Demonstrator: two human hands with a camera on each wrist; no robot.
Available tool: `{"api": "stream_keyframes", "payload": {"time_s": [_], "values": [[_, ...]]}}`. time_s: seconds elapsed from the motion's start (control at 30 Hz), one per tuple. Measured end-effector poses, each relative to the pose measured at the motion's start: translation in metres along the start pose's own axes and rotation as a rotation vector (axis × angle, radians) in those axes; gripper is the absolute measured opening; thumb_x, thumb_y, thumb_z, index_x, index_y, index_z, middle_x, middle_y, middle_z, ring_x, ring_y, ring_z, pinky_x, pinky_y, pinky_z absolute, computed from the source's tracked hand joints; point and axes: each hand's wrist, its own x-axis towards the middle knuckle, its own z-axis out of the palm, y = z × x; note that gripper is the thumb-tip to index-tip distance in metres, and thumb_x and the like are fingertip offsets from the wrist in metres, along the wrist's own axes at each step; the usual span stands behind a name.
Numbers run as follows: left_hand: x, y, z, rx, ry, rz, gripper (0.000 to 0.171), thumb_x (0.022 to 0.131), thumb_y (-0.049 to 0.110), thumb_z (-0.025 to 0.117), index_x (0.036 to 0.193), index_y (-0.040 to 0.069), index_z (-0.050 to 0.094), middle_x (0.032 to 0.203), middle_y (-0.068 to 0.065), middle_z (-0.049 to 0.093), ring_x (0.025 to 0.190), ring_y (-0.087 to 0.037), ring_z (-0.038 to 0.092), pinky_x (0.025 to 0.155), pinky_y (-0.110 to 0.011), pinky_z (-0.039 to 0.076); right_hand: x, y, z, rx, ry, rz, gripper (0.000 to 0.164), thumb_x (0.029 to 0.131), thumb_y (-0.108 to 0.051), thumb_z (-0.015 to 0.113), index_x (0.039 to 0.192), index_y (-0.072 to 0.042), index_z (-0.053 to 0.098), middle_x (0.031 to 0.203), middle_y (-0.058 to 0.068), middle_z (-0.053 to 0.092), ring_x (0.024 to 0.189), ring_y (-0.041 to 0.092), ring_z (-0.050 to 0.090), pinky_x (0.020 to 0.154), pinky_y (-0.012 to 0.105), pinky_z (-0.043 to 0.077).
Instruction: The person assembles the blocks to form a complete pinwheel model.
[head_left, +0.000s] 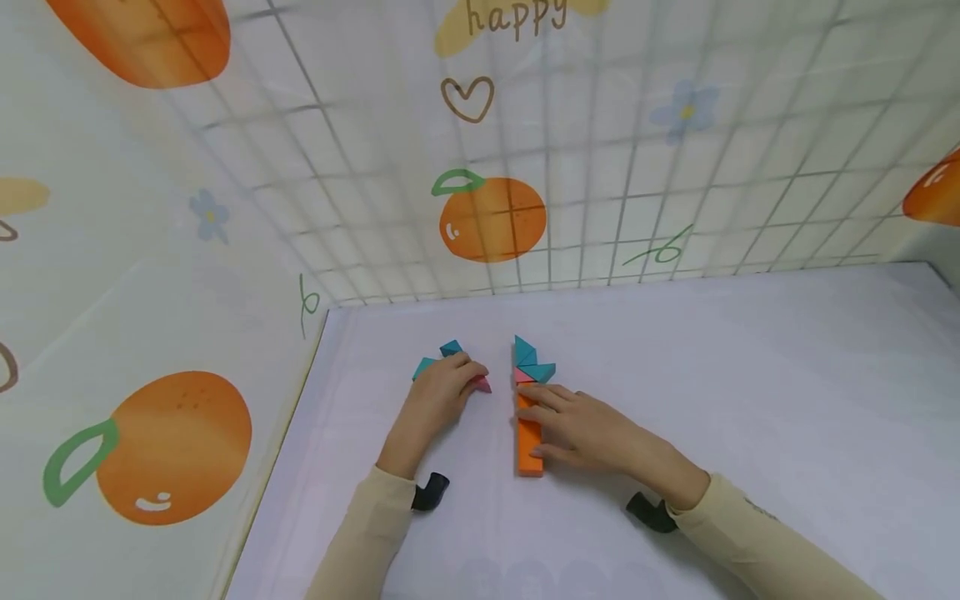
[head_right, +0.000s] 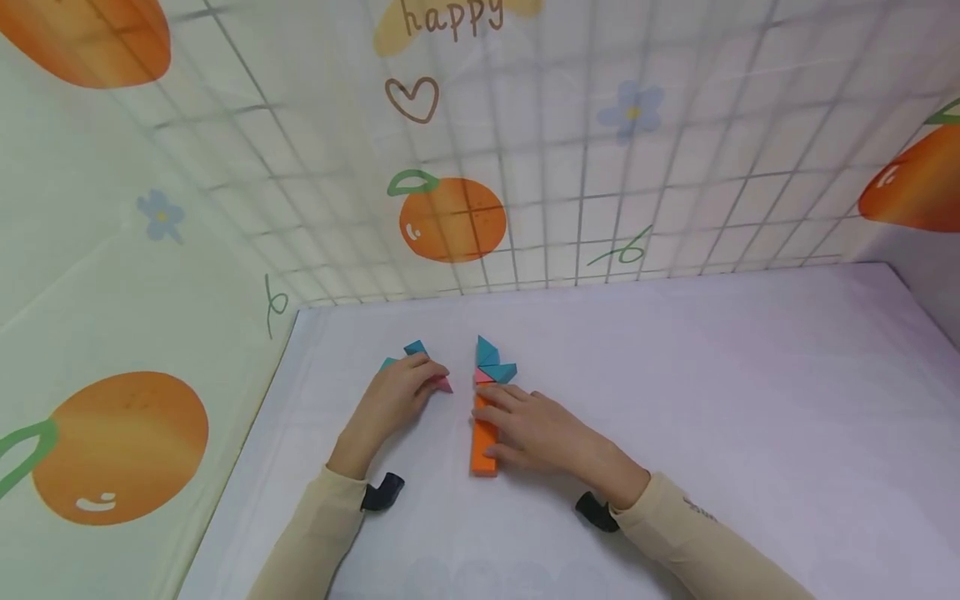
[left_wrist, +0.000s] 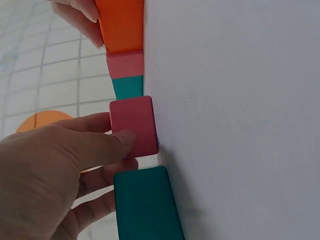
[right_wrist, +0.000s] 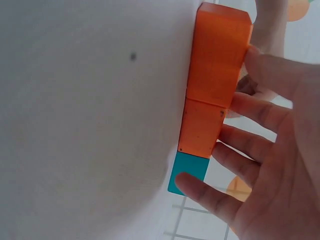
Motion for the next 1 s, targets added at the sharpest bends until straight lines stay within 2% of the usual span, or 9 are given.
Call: {"api": "stream_keyframes", "payload": {"time_s": [0.2, 0.37, 0.5, 0.63, 0.73, 1.0], "values": [[0.005, -0.001, 0.003, 0.048, 0.035, 0.062, 0.018, 0.091, 0.015, 0.07, 0.109, 0.016, 0.072, 0.095, 0.002, 0.065, 0.081, -0.015, 0.062, 0.072, -0.025, 0.054, 0.001, -0.002, -0.002, -0.001, -0.021, 0.007, 0.051, 0.095, -0.04, 0.062, 0.137, -0.013, 0.056, 0.154, 0.011, 0.04, 0.135, 0.03, 0.044, 0.093, 0.047, 0.053], [-0.002, 0.005, -0.009, 0.118, 0.067, 0.094, 0.013, 0.086, 0.012, 0.076, 0.099, 0.012, 0.075, 0.099, -0.001, 0.065, 0.085, -0.019, 0.064, 0.077, -0.03, 0.056, 0.001, -0.002, -0.002, -0.005, -0.025, 0.014, 0.051, 0.094, -0.041, 0.062, 0.137, -0.013, 0.056, 0.153, 0.011, 0.041, 0.134, 0.03, 0.044, 0.093, 0.047, 0.053], [-0.009, 0.01, -0.019, 0.136, 0.015, 0.091, 0.014, 0.085, 0.013, 0.076, 0.099, 0.012, 0.077, 0.11, -0.004, 0.066, 0.09, -0.022, 0.066, 0.081, -0.032, 0.057, 0.001, -0.002, -0.002, -0.006, -0.026, 0.012, 0.051, 0.095, -0.04, 0.062, 0.137, -0.013, 0.056, 0.153, 0.011, 0.04, 0.135, 0.03, 0.044, 0.094, 0.048, 0.053], [-0.011, 0.011, -0.017, 0.104, -0.049, 0.085, 0.017, 0.087, 0.014, 0.074, 0.104, 0.01, 0.077, 0.119, -0.005, 0.065, 0.097, -0.023, 0.067, 0.086, -0.032, 0.058, 0.001, 0.0, 0.0, -0.003, -0.019, 0.002, 0.051, 0.095, -0.041, 0.062, 0.137, -0.013, 0.056, 0.153, 0.01, 0.04, 0.135, 0.029, 0.044, 0.094, 0.047, 0.053], [-0.012, 0.011, -0.013, 0.093, -0.079, 0.069, 0.016, 0.089, 0.014, 0.073, 0.104, 0.009, 0.076, 0.12, -0.004, 0.065, 0.097, -0.021, 0.067, 0.086, -0.031, 0.058, 0.001, 0.001, 0.002, -0.008, -0.022, 0.002, 0.051, 0.095, -0.042, 0.061, 0.138, -0.014, 0.056, 0.154, 0.01, 0.04, 0.135, 0.029, 0.044, 0.095, 0.046, 0.053], [-0.009, 0.01, -0.009, 0.078, -0.091, 0.042, 0.016, 0.091, 0.016, 0.07, 0.103, 0.007, 0.075, 0.119, -0.002, 0.062, 0.087, -0.016, 0.066, 0.081, -0.028, 0.058, 0.0, 0.0, -0.001, -0.009, -0.026, 0.007, 0.051, 0.095, -0.041, 0.061, 0.138, -0.014, 0.055, 0.154, 0.01, 0.04, 0.135, 0.029, 0.043, 0.096, 0.047, 0.052]]}}
